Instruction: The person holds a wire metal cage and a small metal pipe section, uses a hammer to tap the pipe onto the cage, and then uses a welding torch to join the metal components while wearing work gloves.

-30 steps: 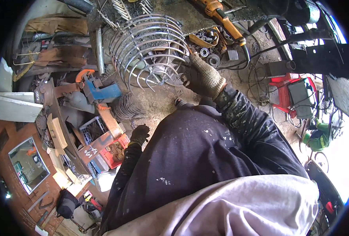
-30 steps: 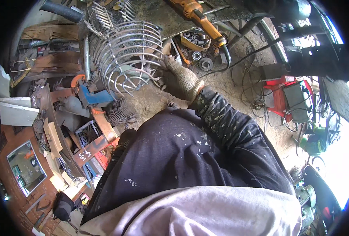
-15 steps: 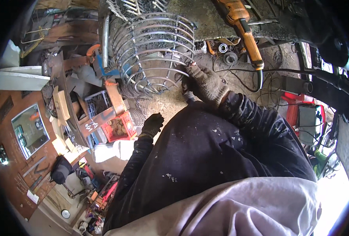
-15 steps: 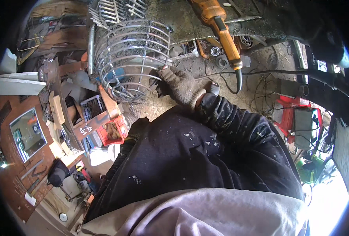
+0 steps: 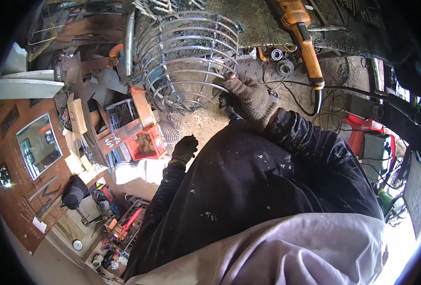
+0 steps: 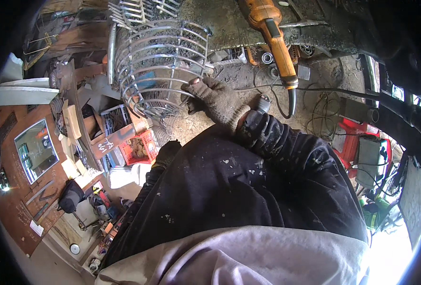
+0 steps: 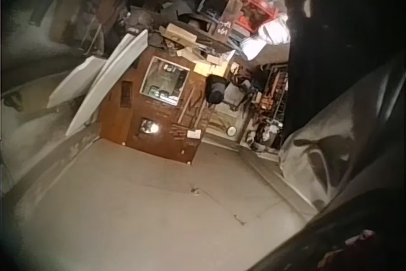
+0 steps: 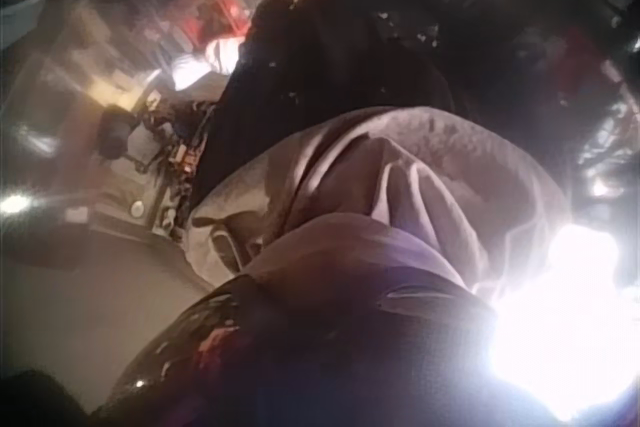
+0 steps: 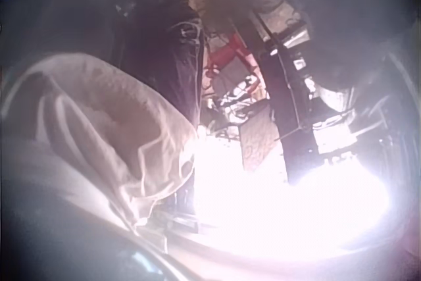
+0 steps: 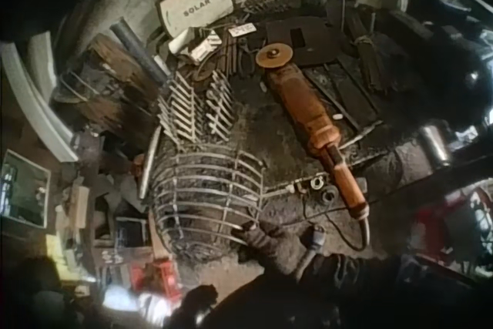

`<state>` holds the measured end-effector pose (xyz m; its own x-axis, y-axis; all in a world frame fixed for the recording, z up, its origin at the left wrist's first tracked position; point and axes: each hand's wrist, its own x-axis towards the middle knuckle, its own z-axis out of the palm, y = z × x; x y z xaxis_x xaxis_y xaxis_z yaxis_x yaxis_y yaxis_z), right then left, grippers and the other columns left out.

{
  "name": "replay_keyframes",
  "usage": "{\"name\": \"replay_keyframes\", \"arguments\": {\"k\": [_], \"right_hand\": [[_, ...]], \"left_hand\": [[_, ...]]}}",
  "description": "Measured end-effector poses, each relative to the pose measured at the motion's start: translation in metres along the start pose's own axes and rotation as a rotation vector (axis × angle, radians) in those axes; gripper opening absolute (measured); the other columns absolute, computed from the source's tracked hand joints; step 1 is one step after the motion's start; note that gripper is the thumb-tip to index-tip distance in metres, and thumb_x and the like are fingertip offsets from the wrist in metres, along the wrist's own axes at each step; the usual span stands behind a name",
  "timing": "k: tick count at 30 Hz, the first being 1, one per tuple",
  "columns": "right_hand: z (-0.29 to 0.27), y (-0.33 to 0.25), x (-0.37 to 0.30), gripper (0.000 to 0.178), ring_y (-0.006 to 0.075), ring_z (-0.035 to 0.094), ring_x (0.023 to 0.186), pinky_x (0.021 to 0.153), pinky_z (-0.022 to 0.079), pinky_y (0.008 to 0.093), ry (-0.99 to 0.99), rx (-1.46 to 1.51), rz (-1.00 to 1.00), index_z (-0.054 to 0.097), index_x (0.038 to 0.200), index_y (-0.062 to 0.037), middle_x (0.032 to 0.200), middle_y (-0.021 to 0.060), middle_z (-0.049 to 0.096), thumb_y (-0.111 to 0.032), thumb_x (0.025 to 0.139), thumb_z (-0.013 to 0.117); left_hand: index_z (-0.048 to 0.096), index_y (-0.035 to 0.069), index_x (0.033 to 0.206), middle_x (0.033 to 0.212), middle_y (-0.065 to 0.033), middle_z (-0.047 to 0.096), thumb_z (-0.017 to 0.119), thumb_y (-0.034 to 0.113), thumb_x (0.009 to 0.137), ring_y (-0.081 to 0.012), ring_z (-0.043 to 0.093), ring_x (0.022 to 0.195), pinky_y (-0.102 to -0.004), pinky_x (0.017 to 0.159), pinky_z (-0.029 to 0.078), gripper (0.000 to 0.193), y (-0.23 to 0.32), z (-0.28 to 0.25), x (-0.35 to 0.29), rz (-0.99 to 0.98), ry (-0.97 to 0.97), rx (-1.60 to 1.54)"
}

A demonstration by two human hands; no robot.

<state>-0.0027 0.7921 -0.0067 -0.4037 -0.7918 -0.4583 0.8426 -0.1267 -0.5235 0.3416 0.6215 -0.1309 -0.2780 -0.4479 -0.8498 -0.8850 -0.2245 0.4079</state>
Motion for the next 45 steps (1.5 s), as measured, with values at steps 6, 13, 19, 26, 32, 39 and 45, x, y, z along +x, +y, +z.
{"name": "replay_keyframes", "arguments": {"k": [6,13,19,26,32,39,45], "right_hand": [[-0.006,0.001,0.000,0.051,0.0154,0.061,0.077,0.069,0.049,0.0274,-0.063,0.040,0.047,0.061,0.126,0.0008,0.098,0.0086,0.068,-0.043,0.101,0.055],[-0.022,0.006,-0.001,0.093,0.0181,0.059,0.089,0.080,0.047,0.0313,-0.306,0.232,0.011,0.033,0.149,0.0006,0.123,0.0123,0.060,-0.072,0.093,0.041],[-0.028,0.008,-0.001,0.076,0.0206,0.062,0.093,0.083,0.049,0.0349,-0.236,0.139,0.012,0.042,0.145,-0.0001,0.119,0.0131,0.063,-0.059,0.097,0.048],[-0.018,0.002,-0.001,0.050,0.0220,0.063,0.090,0.083,0.051,0.0342,-0.160,0.164,0.073,0.057,0.129,-0.0003,0.111,0.0127,0.065,-0.042,0.103,0.049],[-0.025,0.010,0.003,0.054,0.0208,0.063,0.091,0.082,0.051,0.0330,-0.200,0.139,0.013,0.050,0.137,-0.0004,0.115,0.0120,0.064,-0.042,0.102,0.050],[-0.019,0.009,-0.007,0.060,0.0205,0.063,0.095,0.081,0.052,0.0332,-0.331,0.121,0.015,0.044,0.143,-0.0007,0.115,0.0118,0.064,-0.041,0.100,0.054],[-0.024,0.030,-0.001,0.056,0.0191,0.062,0.093,0.080,0.051,0.0313,-0.239,0.040,0.034,0.056,0.132,-0.0012,0.108,0.0095,0.065,-0.047,0.100,0.053]], "left_hand": [[0.063,0.010,0.120,0.092,-0.0030,0.069,0.067,0.020,0.091,-0.0151,0.066,0.068,-0.0316,0.049,0.051,0.031,-0.022,-0.012,0.015,0.229,-0.040,0.197],[0.063,0.010,0.119,0.091,-0.0030,0.070,0.068,0.019,0.091,-0.0152,0.065,0.068,-0.0314,0.049,0.050,0.030,-0.045,-0.022,0.042,0.436,-0.066,0.272],[0.064,0.010,0.117,0.091,-0.0025,0.070,0.068,0.018,0.091,-0.0148,0.065,0.069,-0.0310,0.050,0.050,0.028,-0.033,-0.021,0.031,0.586,-0.086,0.395],[0.064,0.010,0.115,0.092,-0.0023,0.070,0.067,0.019,0.091,-0.0146,0.065,0.069,-0.0308,0.050,0.050,0.025,0.022,-0.002,-0.006,0.202,0.037,0.245],[0.065,0.010,0.112,0.089,-0.0016,0.069,0.068,0.021,0.091,-0.0142,0.065,0.069,-0.0309,0.050,0.050,0.023,0.010,-0.006,0.007,0.171,0.012,0.300],[0.065,0.011,0.113,0.089,-0.0008,0.069,0.066,0.026,0.091,-0.0138,0.065,0.069,-0.0314,0.051,0.051,0.027,-0.032,-0.019,0.046,0.510,-0.092,0.442],[0.063,0.010,0.117,0.086,-0.0010,0.067,0.062,0.023,0.094,-0.0137,0.065,0.069,-0.0305,0.053,0.052,0.026,-0.016,-0.036,0.059,1.354,0.085,1.176]]}}
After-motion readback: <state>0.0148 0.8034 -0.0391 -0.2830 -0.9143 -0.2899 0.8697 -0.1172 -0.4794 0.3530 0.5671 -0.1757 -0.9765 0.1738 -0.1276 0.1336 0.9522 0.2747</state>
